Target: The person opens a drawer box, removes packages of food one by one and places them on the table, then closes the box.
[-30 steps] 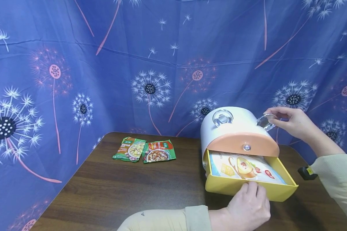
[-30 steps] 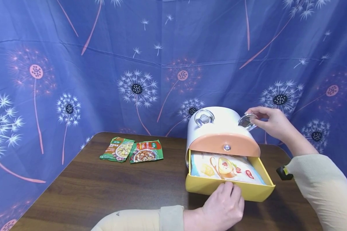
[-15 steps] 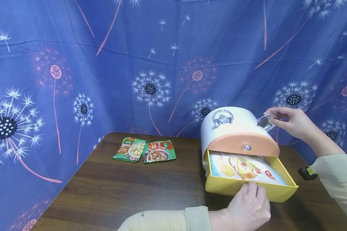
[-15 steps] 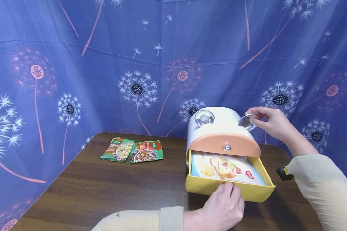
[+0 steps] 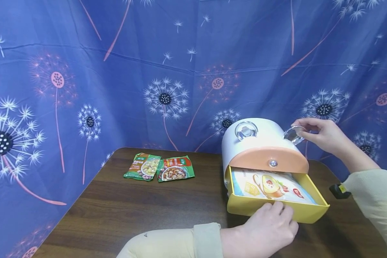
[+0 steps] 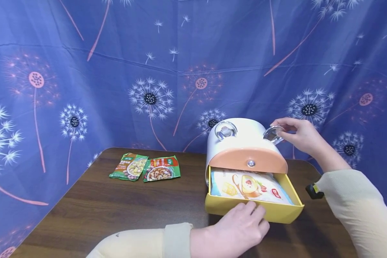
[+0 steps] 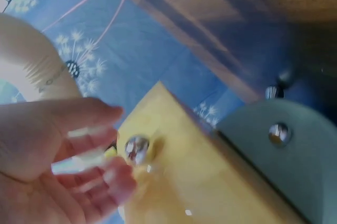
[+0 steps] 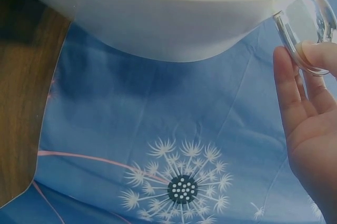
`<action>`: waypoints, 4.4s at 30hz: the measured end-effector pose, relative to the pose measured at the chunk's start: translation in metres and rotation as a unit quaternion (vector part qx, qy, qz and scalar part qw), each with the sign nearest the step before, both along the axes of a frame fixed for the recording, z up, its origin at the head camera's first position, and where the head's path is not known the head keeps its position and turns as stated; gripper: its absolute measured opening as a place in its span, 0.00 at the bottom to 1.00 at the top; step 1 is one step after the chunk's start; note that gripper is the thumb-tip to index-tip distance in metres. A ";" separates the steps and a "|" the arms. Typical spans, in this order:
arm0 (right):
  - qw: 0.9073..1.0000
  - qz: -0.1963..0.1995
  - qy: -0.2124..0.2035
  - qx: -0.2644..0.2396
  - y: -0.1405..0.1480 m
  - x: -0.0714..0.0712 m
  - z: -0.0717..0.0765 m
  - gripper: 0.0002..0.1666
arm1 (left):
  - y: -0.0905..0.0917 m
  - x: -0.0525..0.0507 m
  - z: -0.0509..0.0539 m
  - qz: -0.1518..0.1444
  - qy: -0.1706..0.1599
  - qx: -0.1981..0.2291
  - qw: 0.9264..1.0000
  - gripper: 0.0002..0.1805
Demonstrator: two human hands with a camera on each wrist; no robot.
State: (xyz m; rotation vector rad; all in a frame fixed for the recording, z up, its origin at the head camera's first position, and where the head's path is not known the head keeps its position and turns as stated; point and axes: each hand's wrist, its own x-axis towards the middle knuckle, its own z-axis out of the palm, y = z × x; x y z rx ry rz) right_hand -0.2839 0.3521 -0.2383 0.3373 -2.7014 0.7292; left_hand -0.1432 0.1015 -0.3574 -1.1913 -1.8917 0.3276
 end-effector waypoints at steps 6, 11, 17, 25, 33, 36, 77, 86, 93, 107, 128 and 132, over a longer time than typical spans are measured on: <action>1.000 -0.001 0.003 0.002 -0.001 0.000 0.001 0.25 | -0.014 0.001 0.024 -0.052 -0.036 -0.032 0.997 0.11; 1.000 0.003 0.004 0.003 -0.001 -0.001 0.002 0.26 | -0.019 -0.006 0.040 -0.065 -0.018 0.000 0.998 0.11; 1.000 0.007 0.002 0.002 0.000 -0.002 0.001 0.26 | -0.029 -0.022 0.063 -0.062 -0.049 -0.037 0.996 0.12; 1.000 0.008 0.014 0.010 0.001 -0.003 0.001 0.24 | -0.037 -0.047 0.089 -0.008 -0.109 -0.125 0.986 0.20; 1.000 0.008 -0.009 -0.001 0.001 -0.001 0.001 0.25 | -0.035 -0.068 0.092 0.000 -0.169 -0.198 0.965 0.24; 1.000 0.008 -0.011 -0.002 0.001 -0.001 0.001 0.26 | -0.034 -0.075 0.093 -0.020 -0.181 -0.211 0.960 0.23; 1.000 -0.004 0.014 0.013 0.001 -0.002 0.000 0.23 | -0.004 -0.098 0.081 0.049 -0.303 -0.313 0.899 0.23; 1.000 -0.005 0.016 0.012 0.000 -0.001 -0.001 0.23 | -0.003 -0.098 0.071 0.039 -0.245 -0.295 0.923 0.20; 1.000 -0.003 0.011 0.008 0.000 0.000 0.000 0.24 | -0.003 -0.099 0.062 0.028 -0.219 -0.273 0.936 0.22; 0.999 -0.005 0.028 0.016 0.000 -0.001 -0.001 0.22 | -0.005 -0.102 0.053 -0.064 -0.160 -0.229 0.958 0.19; 1.000 0.001 0.013 0.007 0.000 0.000 -0.001 0.24 | -0.007 -0.097 0.059 -0.034 -0.157 -0.174 0.972 0.18; 1.000 0.001 0.016 0.017 -0.001 -0.001 0.000 0.25 | -0.006 -0.097 0.065 -0.016 -0.177 -0.165 0.970 0.20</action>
